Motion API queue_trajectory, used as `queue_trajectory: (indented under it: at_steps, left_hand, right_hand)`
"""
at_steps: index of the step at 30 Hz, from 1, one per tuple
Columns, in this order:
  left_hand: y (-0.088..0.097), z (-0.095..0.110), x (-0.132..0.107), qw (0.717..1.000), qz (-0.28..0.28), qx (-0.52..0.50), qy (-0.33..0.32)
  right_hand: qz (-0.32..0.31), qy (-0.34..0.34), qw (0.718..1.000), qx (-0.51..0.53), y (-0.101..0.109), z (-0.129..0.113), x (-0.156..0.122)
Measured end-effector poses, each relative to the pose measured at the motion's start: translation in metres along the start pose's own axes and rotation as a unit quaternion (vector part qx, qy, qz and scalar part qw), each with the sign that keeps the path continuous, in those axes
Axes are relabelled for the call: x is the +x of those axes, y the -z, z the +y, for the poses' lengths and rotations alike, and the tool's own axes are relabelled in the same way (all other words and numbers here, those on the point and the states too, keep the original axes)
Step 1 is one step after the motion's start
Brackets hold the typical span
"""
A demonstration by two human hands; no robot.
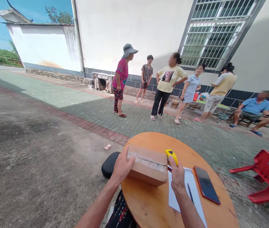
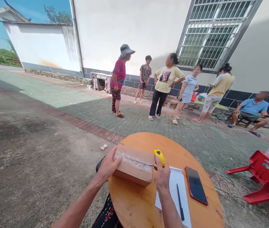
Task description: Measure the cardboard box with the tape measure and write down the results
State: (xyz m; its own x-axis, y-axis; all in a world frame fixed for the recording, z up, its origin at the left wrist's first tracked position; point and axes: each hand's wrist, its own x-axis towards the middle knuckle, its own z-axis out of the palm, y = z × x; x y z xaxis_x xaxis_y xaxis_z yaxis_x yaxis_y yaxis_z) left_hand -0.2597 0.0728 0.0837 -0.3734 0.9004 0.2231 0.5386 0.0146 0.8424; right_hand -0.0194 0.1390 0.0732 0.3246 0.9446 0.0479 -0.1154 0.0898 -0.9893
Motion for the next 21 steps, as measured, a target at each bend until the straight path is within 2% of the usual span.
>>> queue_trajectory:
  at_steps: [4, 7, 9, 11, 13, 15, 17, 18, 19, 21]
  left_hand:
    - [0.0, 0.006, 0.016, 0.999, -0.041, 0.015, -0.004]
    - [-0.005, 0.009, 0.033, 0.997, -0.072, 0.016, 0.002]
    - [-0.007, 0.012, 0.045, 0.996, -0.088, 0.014, 0.004]
    - [-0.008, 0.016, 0.054, 0.996, -0.094, 0.011, 0.003]
    - [-0.005, 0.022, 0.055, 0.997, -0.075, 0.009, 0.0]
    - [0.001, 0.03, 0.045, 0.999, -0.031, 0.009, -0.008]
    - [0.008, 0.04, 0.024, 1.0, 0.013, -0.012, -0.026]
    - [0.011, 0.045, 0.011, 0.999, 0.017, -0.035, -0.034]
    - [0.013, 0.05, -0.003, 0.995, 0.005, -0.087, -0.041]
    - [0.014, 0.059, -0.031, 0.976, -0.093, -0.196, -0.003]
  right_hand:
    - [0.018, 0.006, 1.0, -0.019, 0.02, -0.006, 0.008]
    - [0.02, 0.018, 1.0, 0.012, 0.038, -0.027, 0.004]
    - [-0.018, 0.018, 0.998, 0.05, 0.046, -0.046, -0.005]
    - [-0.084, 0.004, 0.993, 0.079, 0.049, -0.063, -0.017]
    - [-0.155, -0.018, 0.984, 0.09, 0.05, -0.074, -0.03]
    - [-0.219, -0.04, 0.971, 0.086, 0.049, -0.078, -0.043]
    - [-0.269, -0.054, 0.959, 0.074, 0.048, -0.078, -0.054]
    - [-0.289, -0.057, 0.953, 0.065, 0.047, -0.077, -0.059]
    - [-0.307, -0.06, 0.948, 0.053, 0.046, -0.076, -0.063]
    - [-0.342, -0.06, 0.938, 0.02, 0.044, -0.075, -0.07]
